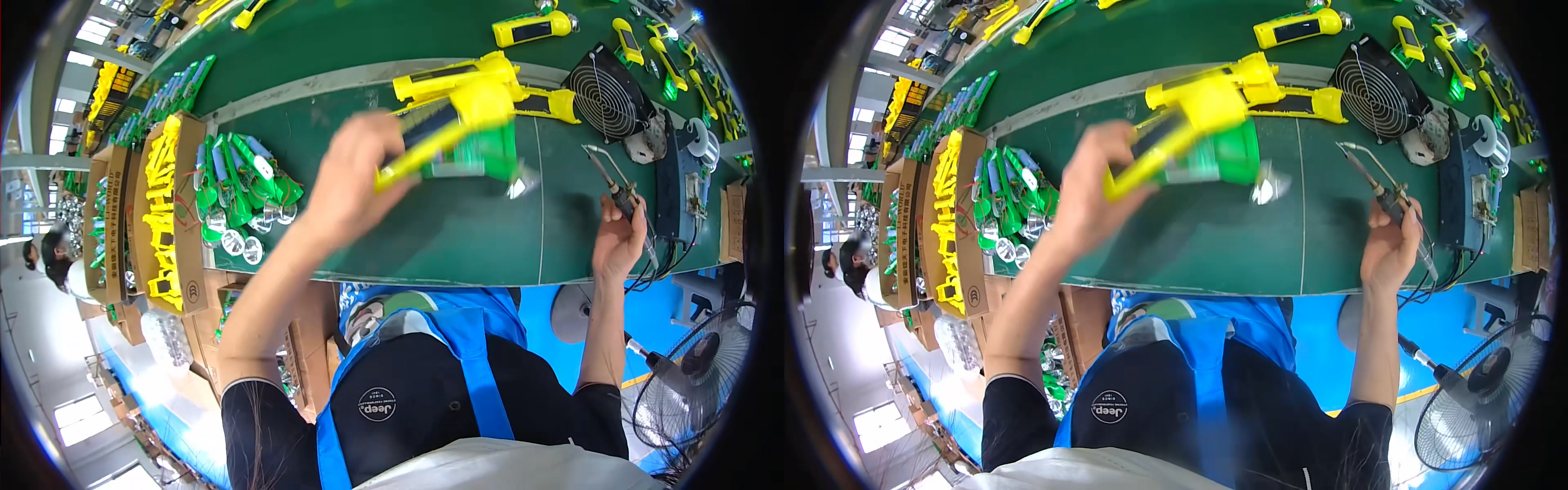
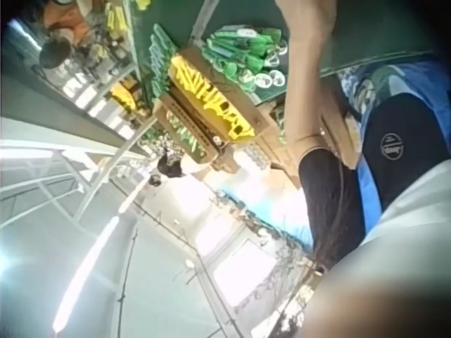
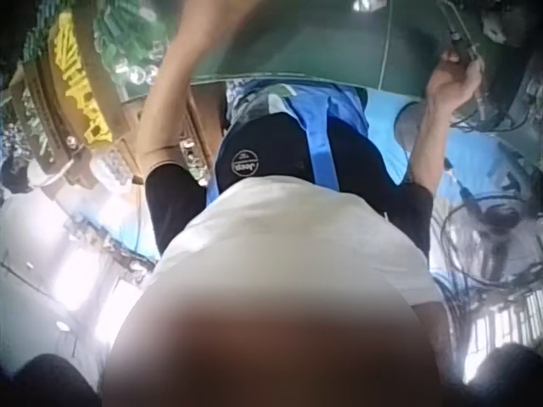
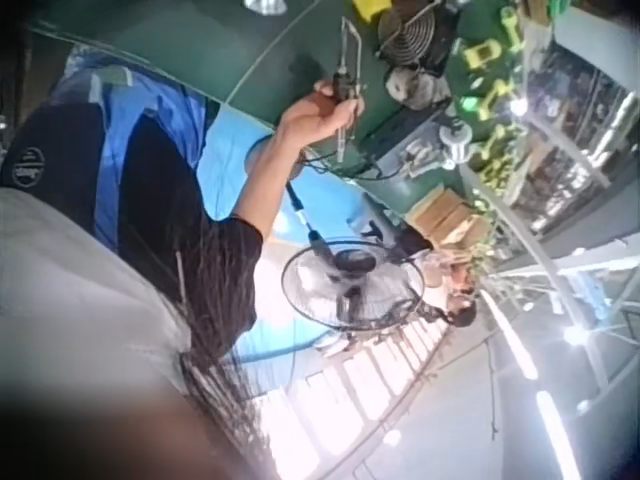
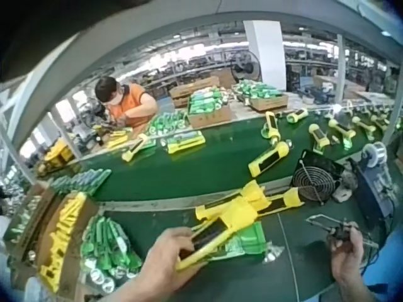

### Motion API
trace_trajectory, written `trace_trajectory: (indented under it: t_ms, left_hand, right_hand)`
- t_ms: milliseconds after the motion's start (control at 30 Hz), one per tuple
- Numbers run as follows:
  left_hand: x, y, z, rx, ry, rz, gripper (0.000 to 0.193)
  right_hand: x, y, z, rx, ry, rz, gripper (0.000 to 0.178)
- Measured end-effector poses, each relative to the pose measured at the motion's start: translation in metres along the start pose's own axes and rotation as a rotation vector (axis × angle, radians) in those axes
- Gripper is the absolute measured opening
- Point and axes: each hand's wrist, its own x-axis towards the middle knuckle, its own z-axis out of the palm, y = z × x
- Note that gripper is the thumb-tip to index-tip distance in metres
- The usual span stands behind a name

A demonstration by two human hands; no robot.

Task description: Soldering electrical connections on circuit boards for portable lights and assembling them into plastic housings.

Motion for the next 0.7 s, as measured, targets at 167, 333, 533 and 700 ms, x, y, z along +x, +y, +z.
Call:
trace_trajectory:
  t_ms: [167, 333, 533, 700]
  left_hand:
    - [0.107, -0.089, 0.025, 0.062, 0.133, -0.327, 0.047]
    - [0.147, -0.156, 0.081, 0.336, 0.146, -0.465, 0.052]
    - [0.113, -0.099, 0.019, 0.183, 0.123, -0.399, 0.040]
    - [0.013, -0.049, 0.008, 0.197, -0.259, -0.393, 0.056]
  right_hand:
    - [-0.006, 0.014, -0.002, -0.087, -0.005, -0.034, 0.024]
    - [-0.010, 0.016, -0.003, -0.144, 0.050, -0.038, 0.024]
    - [-0.009, 0.013, 0.001, -0.199, -0.017, -0.034, 0.022]
    - [-0.010, 0.015, 0.004, -0.240, -0.006, -0.058, 0.023]
